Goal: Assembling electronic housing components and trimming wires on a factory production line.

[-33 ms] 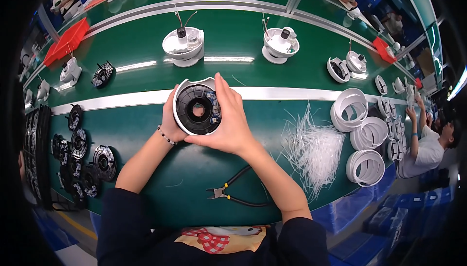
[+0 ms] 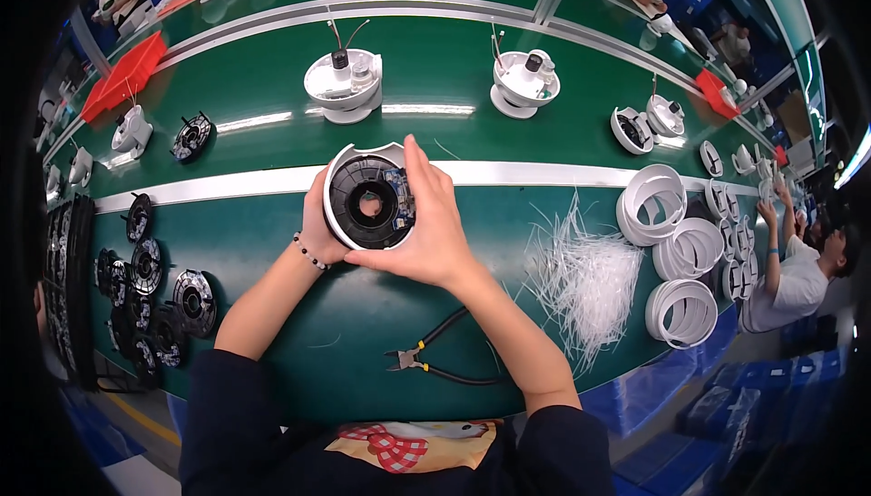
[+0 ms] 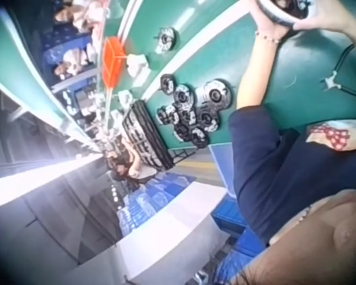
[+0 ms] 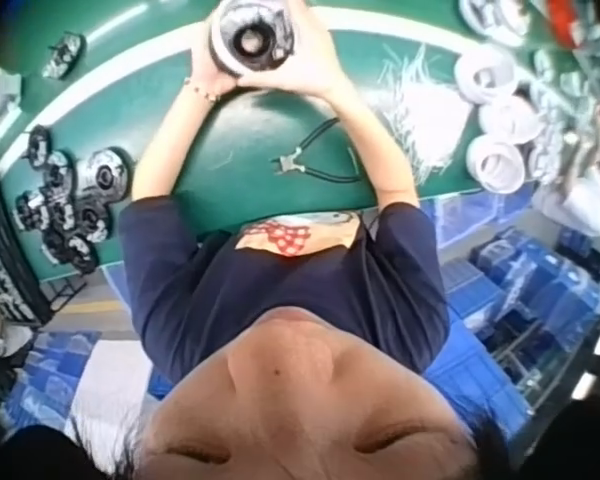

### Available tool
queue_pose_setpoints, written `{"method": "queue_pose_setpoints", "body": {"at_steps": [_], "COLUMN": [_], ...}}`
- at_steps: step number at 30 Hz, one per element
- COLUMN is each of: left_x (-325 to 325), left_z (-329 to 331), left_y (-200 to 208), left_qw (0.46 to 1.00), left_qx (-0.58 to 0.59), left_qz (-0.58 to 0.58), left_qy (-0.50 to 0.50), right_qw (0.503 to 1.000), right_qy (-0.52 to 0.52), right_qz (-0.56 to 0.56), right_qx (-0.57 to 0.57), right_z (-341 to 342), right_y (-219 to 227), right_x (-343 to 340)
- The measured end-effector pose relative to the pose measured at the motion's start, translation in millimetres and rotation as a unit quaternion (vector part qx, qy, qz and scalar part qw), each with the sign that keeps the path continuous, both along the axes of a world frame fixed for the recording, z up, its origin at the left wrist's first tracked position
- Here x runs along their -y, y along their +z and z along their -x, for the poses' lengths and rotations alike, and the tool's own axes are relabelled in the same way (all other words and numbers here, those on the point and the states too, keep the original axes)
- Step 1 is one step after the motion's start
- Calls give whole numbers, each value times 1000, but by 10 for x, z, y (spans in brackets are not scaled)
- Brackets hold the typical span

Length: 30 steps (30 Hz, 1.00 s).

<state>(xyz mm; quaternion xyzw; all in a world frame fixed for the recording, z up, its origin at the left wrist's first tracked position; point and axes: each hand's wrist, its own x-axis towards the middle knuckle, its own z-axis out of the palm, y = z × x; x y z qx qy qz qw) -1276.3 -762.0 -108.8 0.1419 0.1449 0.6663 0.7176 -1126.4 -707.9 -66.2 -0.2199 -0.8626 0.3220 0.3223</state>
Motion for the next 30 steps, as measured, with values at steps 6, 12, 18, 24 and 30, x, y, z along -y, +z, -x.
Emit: {"method": "queue_pose_setpoints", "body": {"at_steps": [6,12,18,24,30], "left_x": [28,117,208,277,332], "left_z": [45,135,230,318,428], "left_y": [-56,-68,16,14,-42], "left_qw": [998,997,999,998,997], "left_qx": [-28,-28,-20,-16,-32], "left_qz": [14,0,2,17,7], "left_qy": [51,70,45,58,74], "right_qw": [999,1000,996,996,998], "right_qy": [-27,10,60,76,48], "right_qz": [18,2,56,41,-27], "right_qx": [11,-8,-35,-10,19], "right_z": [109,154,214,306,403], "right_y": [-88,-41,-84,-40,-16], "right_x": [98,90,48,113,225]}}
